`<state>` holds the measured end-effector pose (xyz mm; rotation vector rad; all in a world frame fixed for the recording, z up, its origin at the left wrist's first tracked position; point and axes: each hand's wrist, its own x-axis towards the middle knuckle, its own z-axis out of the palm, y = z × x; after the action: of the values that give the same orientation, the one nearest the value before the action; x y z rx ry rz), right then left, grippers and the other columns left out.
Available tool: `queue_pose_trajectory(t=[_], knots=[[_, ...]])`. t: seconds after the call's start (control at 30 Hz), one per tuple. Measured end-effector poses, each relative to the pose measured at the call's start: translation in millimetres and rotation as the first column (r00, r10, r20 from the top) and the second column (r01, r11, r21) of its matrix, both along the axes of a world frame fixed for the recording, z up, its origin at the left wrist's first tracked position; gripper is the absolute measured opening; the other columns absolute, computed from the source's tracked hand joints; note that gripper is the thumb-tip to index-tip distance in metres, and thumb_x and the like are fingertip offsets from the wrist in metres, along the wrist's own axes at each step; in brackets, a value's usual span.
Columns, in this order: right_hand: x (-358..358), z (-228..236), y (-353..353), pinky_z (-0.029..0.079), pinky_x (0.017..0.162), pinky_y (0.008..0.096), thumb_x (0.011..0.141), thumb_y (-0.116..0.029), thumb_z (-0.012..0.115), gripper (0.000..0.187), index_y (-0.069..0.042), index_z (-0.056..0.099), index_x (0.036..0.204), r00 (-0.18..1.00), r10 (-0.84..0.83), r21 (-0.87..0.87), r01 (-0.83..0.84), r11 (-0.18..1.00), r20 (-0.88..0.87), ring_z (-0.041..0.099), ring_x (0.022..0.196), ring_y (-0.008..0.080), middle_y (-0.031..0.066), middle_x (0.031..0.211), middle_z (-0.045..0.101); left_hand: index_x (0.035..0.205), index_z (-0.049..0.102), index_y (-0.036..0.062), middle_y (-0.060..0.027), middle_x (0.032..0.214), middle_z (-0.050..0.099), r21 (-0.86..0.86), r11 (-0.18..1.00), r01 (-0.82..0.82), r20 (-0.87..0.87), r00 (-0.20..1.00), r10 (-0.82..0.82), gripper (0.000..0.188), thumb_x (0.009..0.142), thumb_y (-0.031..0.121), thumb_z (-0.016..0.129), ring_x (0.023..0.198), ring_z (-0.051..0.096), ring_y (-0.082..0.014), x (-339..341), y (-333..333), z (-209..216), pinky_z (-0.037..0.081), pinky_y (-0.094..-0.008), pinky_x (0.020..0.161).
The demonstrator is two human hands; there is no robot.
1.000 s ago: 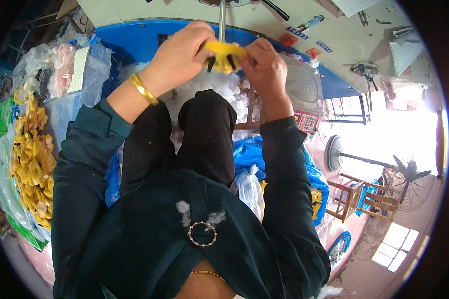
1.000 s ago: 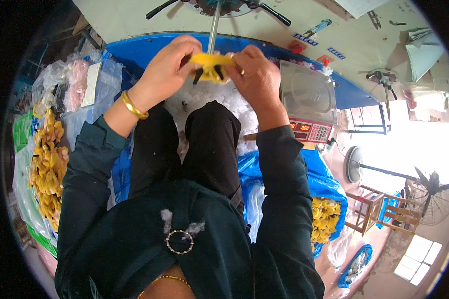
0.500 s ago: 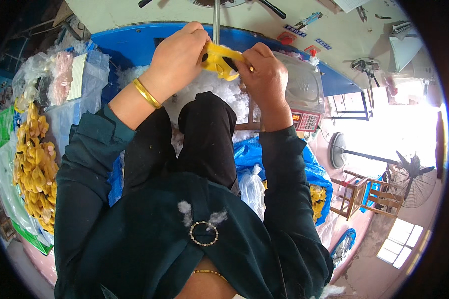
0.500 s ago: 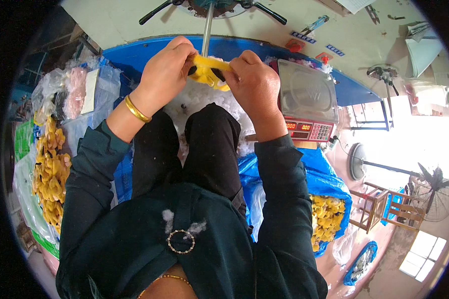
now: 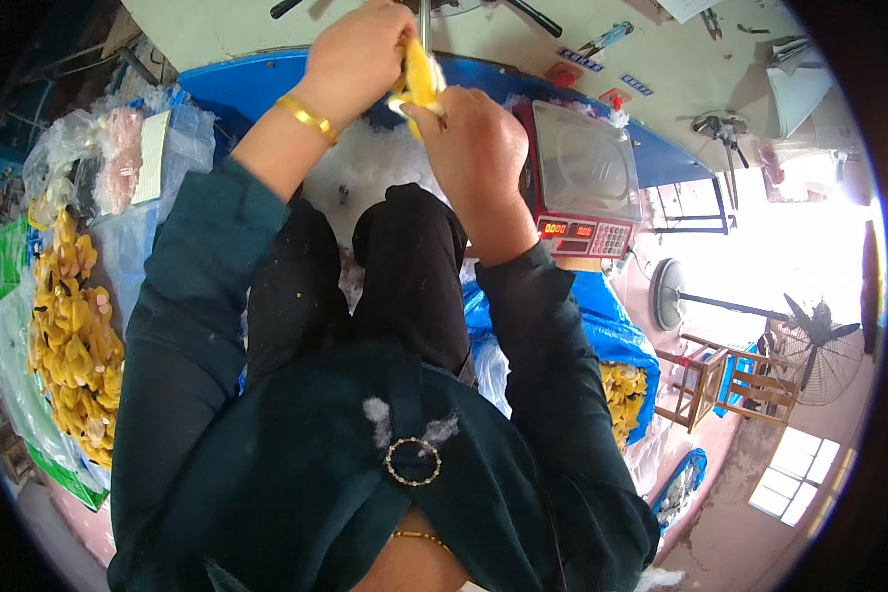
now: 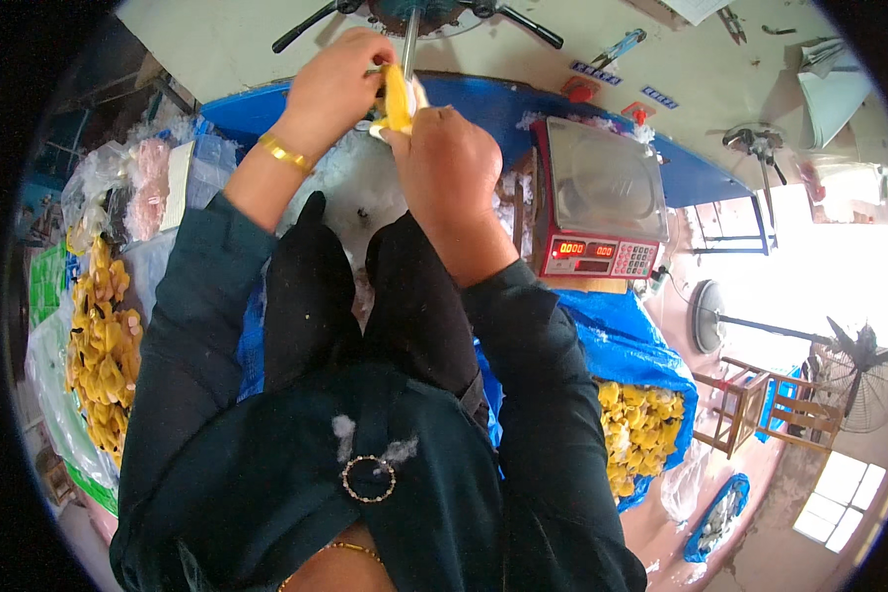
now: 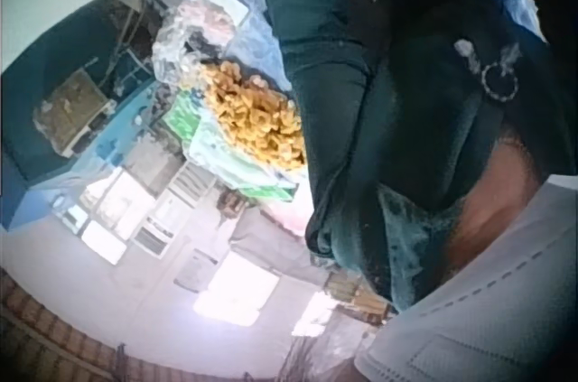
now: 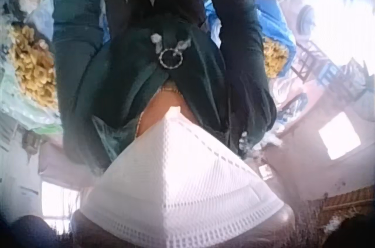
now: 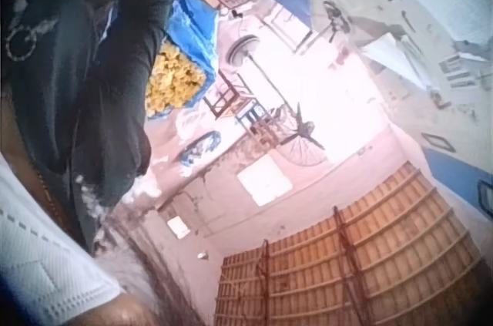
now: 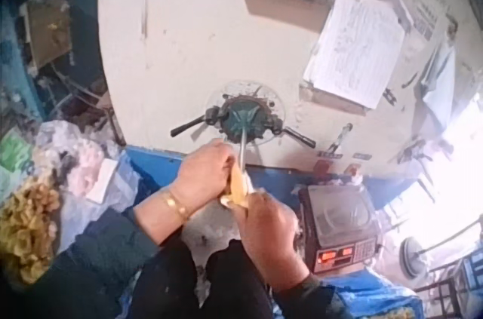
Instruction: The person repeatedly picks up yellow slipper-like objects and stuffs white cotton into them using a metal rod. The person places the stuffed items into a blue bin and continues the process with additional items.
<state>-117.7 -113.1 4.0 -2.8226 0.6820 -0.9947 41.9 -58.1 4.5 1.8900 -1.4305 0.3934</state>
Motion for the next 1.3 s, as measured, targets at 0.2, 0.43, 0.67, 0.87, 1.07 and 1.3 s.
queue_pose_trajectory(t=[0.2,0.43,0.67,0.87,1.07,1.3], knots=[[-5.5,-21.6,-33.8,0.046,0.054,0.0383,0.075,-0.039,0.071,0.034,-0.006,0.066,0.073,0.958,0.287,0.218,-0.283,0.934,0.012,0.062,0.062,0.0289,0.0108,0.069,0.061,0.075,0.059,0.0005,-0.0038,0.065,0.057,0.156,0.941,0.299,-0.517,0.837,-0.181,0.032,0.091,0.028,0.062,0.060,0.052,-0.0110,-8.6,13.4,-4.9,0.042,-0.0267,0.055],[-33.6,46.4,-13.9,0.039,0.045,0.0184,0.092,-0.026,0.060,0.034,0.002,0.061,0.110,0.877,0.475,0.976,-0.162,0.149,0.073,0.053,0.048,0.0067,0.0096,0.074,0.069,0.070,0.060,0.0013,-0.0086,0.061,0.058,0.144,0.945,0.295,-0.421,0.882,-0.211,0.028,0.085,0.025,0.064,0.055,0.054,-0.0178,9.3,-24.4,-2.0,0.044,-0.0319,0.054],[-9.2,18.2,-18.8,0.039,0.049,0.0246,0.081,-0.029,0.072,0.033,0.002,0.068,0.089,0.989,0.147,0.738,-0.118,0.664,0.026,0.049,0.052,0.0108,0.0059,0.064,0.060,0.069,0.057,0.0021,-0.0112,0.061,0.057,0.114,0.963,0.243,-0.379,0.907,-0.184,0.028,0.085,0.023,0.065,0.055,0.055,-0.0244,20.7,-27.7,2.7,0.043,-0.0344,0.054],[-8.9,-0.3,-7.6,0.038,0.049,0.0313,0.070,-0.029,0.080,0.036,0.002,0.065,0.076,0.997,0.049,0.641,-0.076,0.764,0.060,0.046,0.052,0.0164,0.0081,0.061,0.051,0.069,0.056,0.0021,-0.0118,0.061,0.056,0.136,0.965,0.226,-0.382,0.910,-0.160,0.025,0.086,0.018,0.065,0.053,0.052,-0.0251,-16.6,1.2,1.9,0.043,-0.0334,0.053],[-17.6,-16.9,-16.4,0.039,0.051,0.0270,0.068,-0.012,0.074,0.020,0.002,0.066,0.080,0.981,0.132,0.657,-0.193,0.729,0.141,0.046,0.055,0.0109,0.0038,0.059,0.051,0.074,0.054,0.0033,-0.0125,0.066,0.056,0.185,0.969,0.164,-0.326,0.940,-0.097,0.023,0.086,0.021,0.065,0.062,0.056,-0.0284,-44.9,24.6,7.4,0.044,-0.0368,0.056],[8.0,-40.6,-99.0,0.048,0.063,0.0252,0.070,-0.004,0.069,0.036,0.001,0.065,0.105,0.875,0.308,0.862,-0.450,0.234,0.373,0.057,0.070,0.0089,0.0027,0.079,0.063,0.078,0.057,0.0010,-0.0086,0.066,0.061,0.264,0.944,0.197,-0.368,0.925,-0.090,0.035,0.089,0.034,0.064,0.058,0.056,-0.0174,-16.3,11.9,2.6,0.042,-0.0309,0.053]])
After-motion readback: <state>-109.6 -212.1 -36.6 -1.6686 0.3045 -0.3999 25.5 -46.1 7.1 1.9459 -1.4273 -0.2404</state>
